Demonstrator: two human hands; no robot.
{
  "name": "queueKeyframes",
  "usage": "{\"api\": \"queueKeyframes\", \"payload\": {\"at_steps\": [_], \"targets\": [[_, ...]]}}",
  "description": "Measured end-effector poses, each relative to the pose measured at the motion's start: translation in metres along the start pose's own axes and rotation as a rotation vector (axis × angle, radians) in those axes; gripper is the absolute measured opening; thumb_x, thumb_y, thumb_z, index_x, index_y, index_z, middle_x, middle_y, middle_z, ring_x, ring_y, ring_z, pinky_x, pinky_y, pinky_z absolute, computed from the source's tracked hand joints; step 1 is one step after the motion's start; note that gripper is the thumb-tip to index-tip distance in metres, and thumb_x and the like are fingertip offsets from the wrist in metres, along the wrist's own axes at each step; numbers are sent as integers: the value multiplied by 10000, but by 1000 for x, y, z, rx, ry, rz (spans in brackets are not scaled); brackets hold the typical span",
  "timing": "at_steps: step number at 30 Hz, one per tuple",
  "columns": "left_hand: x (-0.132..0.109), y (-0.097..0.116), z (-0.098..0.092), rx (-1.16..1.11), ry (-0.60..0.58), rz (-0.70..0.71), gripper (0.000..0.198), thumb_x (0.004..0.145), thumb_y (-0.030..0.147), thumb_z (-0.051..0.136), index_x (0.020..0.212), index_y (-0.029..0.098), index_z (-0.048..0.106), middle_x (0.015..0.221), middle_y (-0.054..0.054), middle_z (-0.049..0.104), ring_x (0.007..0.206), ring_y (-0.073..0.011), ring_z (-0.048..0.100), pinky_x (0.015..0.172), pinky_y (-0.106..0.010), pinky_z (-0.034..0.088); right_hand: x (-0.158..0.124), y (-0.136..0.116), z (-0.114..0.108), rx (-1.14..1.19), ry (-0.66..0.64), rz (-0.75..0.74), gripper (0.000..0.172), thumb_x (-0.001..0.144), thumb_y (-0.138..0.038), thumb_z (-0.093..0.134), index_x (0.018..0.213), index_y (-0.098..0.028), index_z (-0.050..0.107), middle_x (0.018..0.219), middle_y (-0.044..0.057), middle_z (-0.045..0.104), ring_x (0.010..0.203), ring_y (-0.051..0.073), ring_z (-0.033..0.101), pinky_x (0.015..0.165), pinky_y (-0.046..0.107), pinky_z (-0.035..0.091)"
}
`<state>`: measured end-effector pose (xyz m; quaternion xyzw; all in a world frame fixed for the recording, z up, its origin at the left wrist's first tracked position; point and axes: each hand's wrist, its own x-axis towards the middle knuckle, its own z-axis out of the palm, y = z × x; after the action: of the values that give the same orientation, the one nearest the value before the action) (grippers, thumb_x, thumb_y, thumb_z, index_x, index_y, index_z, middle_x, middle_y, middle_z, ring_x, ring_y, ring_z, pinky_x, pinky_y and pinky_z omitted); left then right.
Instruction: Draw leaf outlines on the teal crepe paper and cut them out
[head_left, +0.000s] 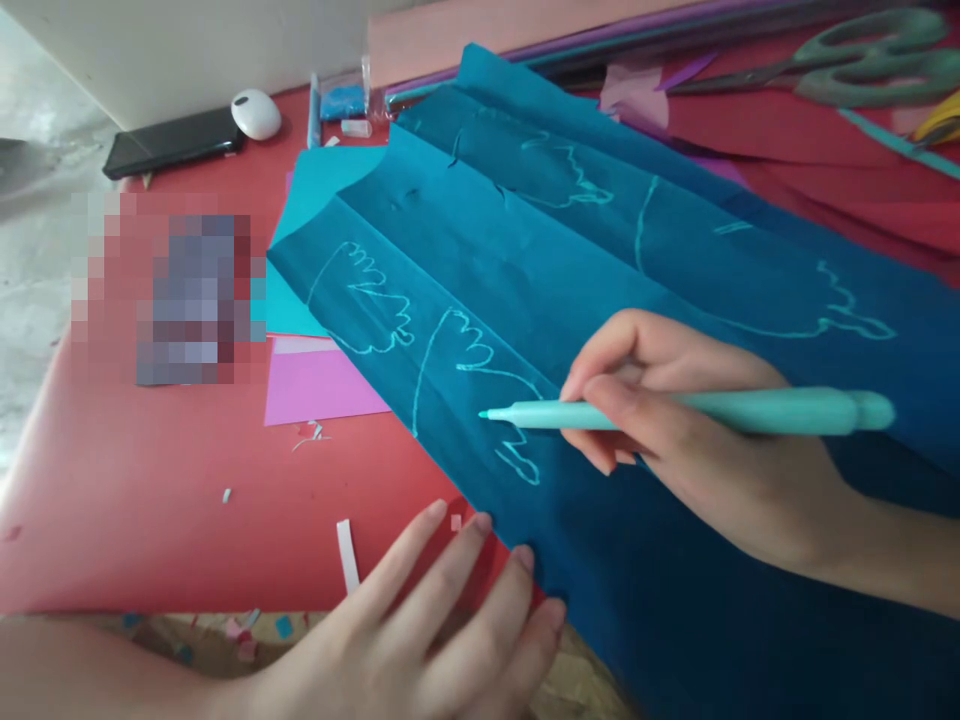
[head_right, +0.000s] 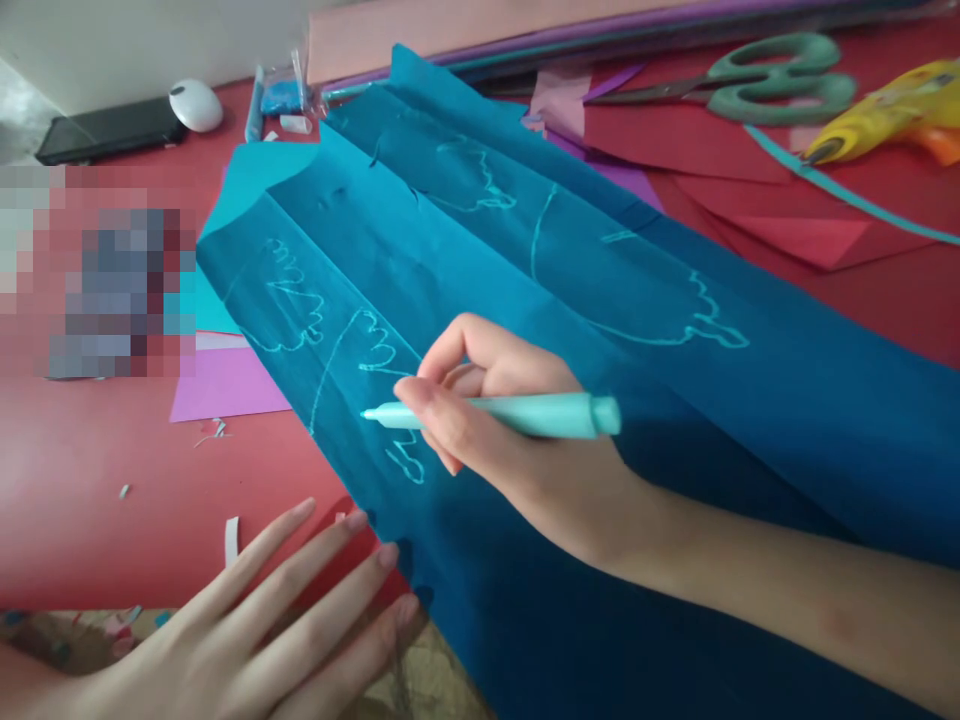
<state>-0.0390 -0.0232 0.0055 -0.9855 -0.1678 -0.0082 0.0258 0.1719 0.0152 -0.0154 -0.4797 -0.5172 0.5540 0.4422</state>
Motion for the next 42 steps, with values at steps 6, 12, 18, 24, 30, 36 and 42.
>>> {"api": "queueKeyframes", "payload": {"at_steps": [6, 12, 18, 24, 30, 36, 42], "targets": [[-5, -4, 5, -4, -23, -50, 460, 876, 570, 450, 1212, 281, 573, 1228, 46, 586, 1142, -232, 482, 992, -349, 317, 9, 3, 2, -30, -149, -4, 143, 767, -189, 591, 700, -237, 474, 525, -66, 493, 415, 81, 418, 339, 212, 274], [-6, -4, 9, -1, -32, -29, 492, 863, 604, 435, 1210, 282, 570, 1216, 47, 586, 1153, -243, 459, 987, -366, 310, 12, 7, -4, -36, -235, -26, 150, 783, -193, 555, 679, -229, 454, 550, -69, 433, 437, 75, 374, 358, 215, 264], [-9, -3, 12, -2, -68, -36, 466, 904, 550, 390, 1266, 285, 513, 1281, 40, 537, 1182, -249, 443, 995, -376, 306, 7, 9, -6, -142, -161, -64, 214, 772, -149, 523, 612, -224, 403, 499, -76, 398, 424, 79, 323, 358, 223, 237], [-10, -1, 13, 1, -85, -18, 440, 939, 491, 348, 1300, 274, 475, 1299, 51, 517, 1181, -264, 437, 990, -410, 306, 5, 9, -7, -200, -105, -90, 226, 723, -95, 491, 556, -203, 383, 475, -67, 374, 422, 72, 311, 351, 219, 216], [-9, -1, 14, -22, -77, -39, 416, 958, 459, 313, 1293, 277, 479, 1294, 64, 520, 1187, -250, 432, 992, -403, 303, 3, 7, -7, -245, -114, -74, 233, 736, -97, 488, 563, -199, 370, 460, -73, 340, 407, 60, 293, 341, 201, 205], [-9, -2, 12, -28, -95, -35, 418, 964, 453, 298, 1304, 277, 466, 1303, 62, 505, 1185, -247, 423, 996, -398, 298, 5, 4, -6, -193, -217, -31, 223, 744, -128, 463, 569, -208, 351, 446, -73, 320, 374, 61, 274, 318, 205, 181], [-8, -2, 13, -30, -102, -23, 423, 973, 437, 275, 1315, 259, 452, 1295, 55, 498, 1187, -266, 397, 1009, -424, 268, 3, 8, -9, -206, -197, -46, 222, 751, -109, 460, 589, -207, 343, 451, -76, 318, 376, 56, 268, 320, 200, 173]]}}
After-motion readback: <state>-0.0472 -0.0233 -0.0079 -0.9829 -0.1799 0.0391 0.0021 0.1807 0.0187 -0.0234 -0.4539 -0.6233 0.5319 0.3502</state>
